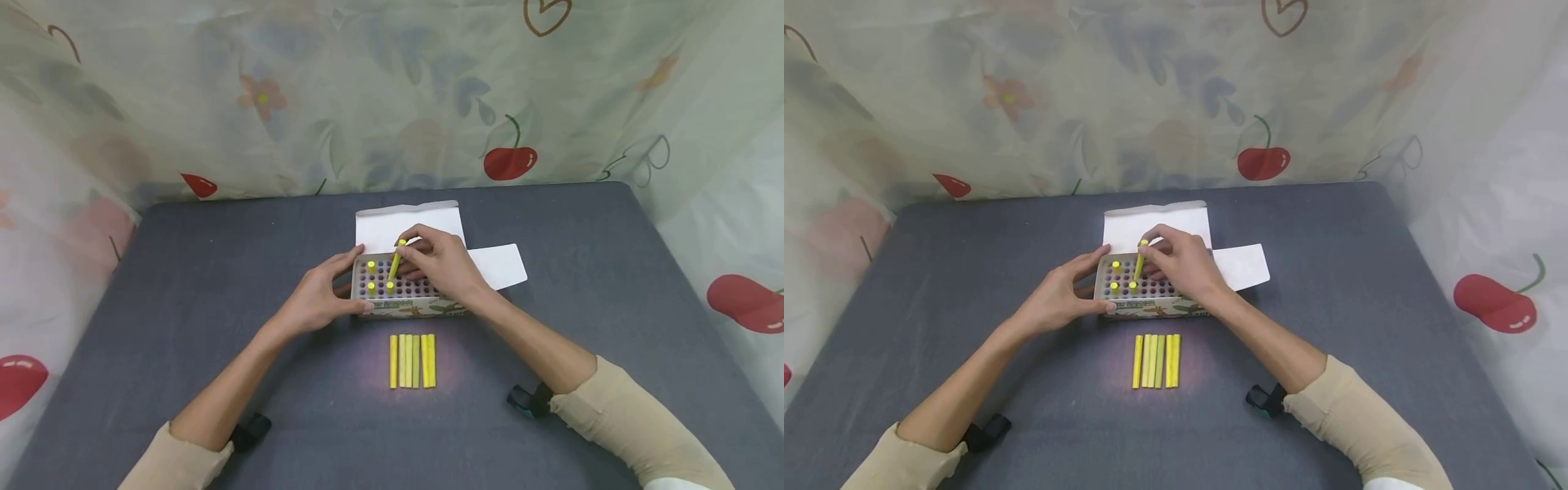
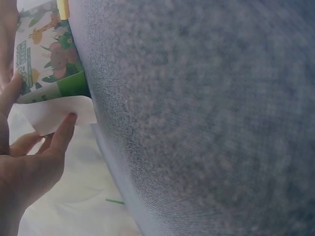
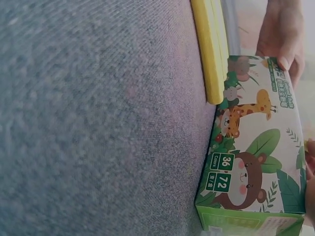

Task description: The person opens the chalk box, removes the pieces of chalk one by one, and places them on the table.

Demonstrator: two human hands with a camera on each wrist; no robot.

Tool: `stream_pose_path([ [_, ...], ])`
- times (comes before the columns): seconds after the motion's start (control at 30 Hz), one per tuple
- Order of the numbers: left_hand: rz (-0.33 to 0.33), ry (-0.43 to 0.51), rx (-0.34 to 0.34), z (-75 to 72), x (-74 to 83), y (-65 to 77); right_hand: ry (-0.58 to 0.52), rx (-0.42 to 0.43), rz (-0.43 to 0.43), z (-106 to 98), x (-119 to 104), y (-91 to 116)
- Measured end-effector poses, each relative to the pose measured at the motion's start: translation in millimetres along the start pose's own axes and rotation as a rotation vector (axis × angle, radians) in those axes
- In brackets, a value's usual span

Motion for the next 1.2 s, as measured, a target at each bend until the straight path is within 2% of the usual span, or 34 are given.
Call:
stream_pose_path([
  [0.33, -0.006, 0.009, -0.005, 1.4, -1.8, -1.1, -0.059, 0.063, 0.039, -16.9, -3.3, 4.9],
  [0.77, -0.015, -0.001, -0.007, 1.8, -0.9, 0.2, -0.163, 0.077, 0.066, -29.3, -9.1, 28.8],
  [1.2, -0.023, -0.019, -0.002, 1.9, -1.2, 0.3, -0.122, 0.069, 0.102, -38.5, -5.2, 57.8],
])
Point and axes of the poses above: each hand's wrist, its own y-axis away from the middle knuckle, its own z-axis out of the palm, x = y × z, the point moved 9 cm from there along -y, towards the middle knuckle, and after that the axes turned 11 degrees about -y, right-handed, at the moved point
